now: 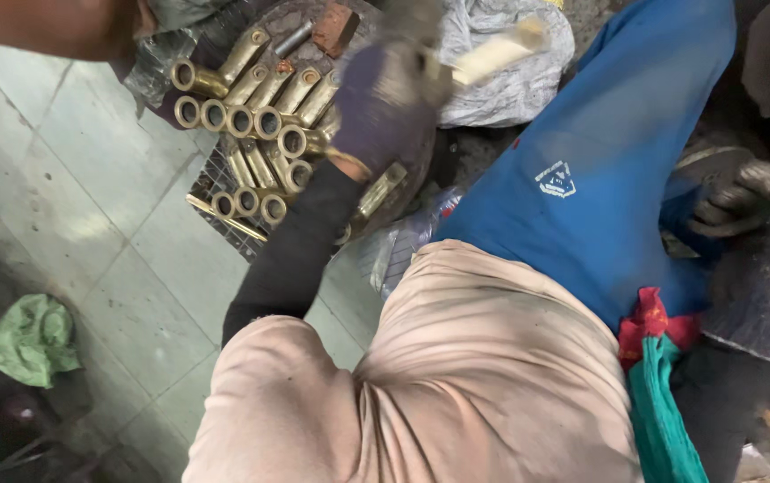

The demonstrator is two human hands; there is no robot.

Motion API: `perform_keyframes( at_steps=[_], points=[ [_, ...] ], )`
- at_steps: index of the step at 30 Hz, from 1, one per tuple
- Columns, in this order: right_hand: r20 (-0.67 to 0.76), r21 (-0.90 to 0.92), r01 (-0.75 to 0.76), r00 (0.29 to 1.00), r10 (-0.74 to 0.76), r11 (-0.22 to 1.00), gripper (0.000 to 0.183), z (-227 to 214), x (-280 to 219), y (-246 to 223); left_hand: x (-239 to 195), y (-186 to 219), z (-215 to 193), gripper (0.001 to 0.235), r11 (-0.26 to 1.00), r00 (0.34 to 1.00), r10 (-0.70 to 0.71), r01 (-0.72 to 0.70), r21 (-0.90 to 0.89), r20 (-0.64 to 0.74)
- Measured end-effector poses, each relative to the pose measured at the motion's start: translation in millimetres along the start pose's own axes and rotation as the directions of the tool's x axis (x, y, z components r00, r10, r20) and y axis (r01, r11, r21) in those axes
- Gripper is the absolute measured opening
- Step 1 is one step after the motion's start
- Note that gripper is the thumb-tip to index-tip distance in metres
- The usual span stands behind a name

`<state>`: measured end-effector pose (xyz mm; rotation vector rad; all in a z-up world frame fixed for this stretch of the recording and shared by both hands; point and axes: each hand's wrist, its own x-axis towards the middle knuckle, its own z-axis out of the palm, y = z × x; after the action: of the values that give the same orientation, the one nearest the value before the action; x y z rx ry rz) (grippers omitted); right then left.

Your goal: The person uses an industrial polishing wheel to buff and shine various brass pipe fittings, turning them over to ensure all sides are polished.

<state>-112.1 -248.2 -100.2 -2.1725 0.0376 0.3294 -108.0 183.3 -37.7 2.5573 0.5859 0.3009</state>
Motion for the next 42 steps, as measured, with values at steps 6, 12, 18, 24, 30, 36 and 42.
perform_keyframes(
  at_steps=[6, 12, 18, 24, 30, 36, 42],
  points=[
    [-0.008, 0.005, -0.027, 1.000, 0.027, 1.000, 0.031, 3.8, -2.2, 10.9, 17.1, -90.4, 4.8, 0.025, 0.970, 0.975, 0.051, 0.004, 0.245, -0.217],
    [0.004, -0.002, -0.046, 0.999, 0.046, 0.999, 0.029, 2.6, -6.2, 19.9, 20.9, -112.3, 15.1, 0.024, 0.963, 0.968, -0.239, 0.246, 0.109, -0.077],
    [-0.002, -0.013, -0.058, 0.998, 0.058, 0.998, 0.028, 4.3, -11.4, 19.1, 16.7, -126.3, 26.4, 0.033, 0.967, 0.989, -0.035, 0.069, 0.244, -0.143],
    [-0.002, -0.019, -0.056, 0.998, 0.056, 0.998, 0.027, 4.1, -12.7, 13.3, 16.3, -121.3, 15.8, 0.038, 0.975, 0.990, -0.138, 0.143, 0.172, -0.037],
    [-0.011, -0.020, -0.061, 0.998, 0.061, 0.998, 0.025, 3.3, -12.5, 17.8, 17.2, -113.2, 10.4, 0.055, 0.961, 1.000, 0.003, 0.005, 0.278, -0.029],
    [-0.035, -0.021, -0.074, 0.997, 0.073, 0.997, 0.024, -7.0, -15.6, 22.8, 20.6, -89.5, -6.7, 0.033, 0.971, 0.988, -0.142, 0.150, 0.186, -0.057],
    [-0.016, -0.015, 0.120, 0.993, -0.120, 0.993, 0.023, 7.9, 22.6, -20.3, 18.0, -35.2, -14.9, 0.043, 0.954, 0.973, 0.124, -0.063, 0.294, -0.195]
  ],
)
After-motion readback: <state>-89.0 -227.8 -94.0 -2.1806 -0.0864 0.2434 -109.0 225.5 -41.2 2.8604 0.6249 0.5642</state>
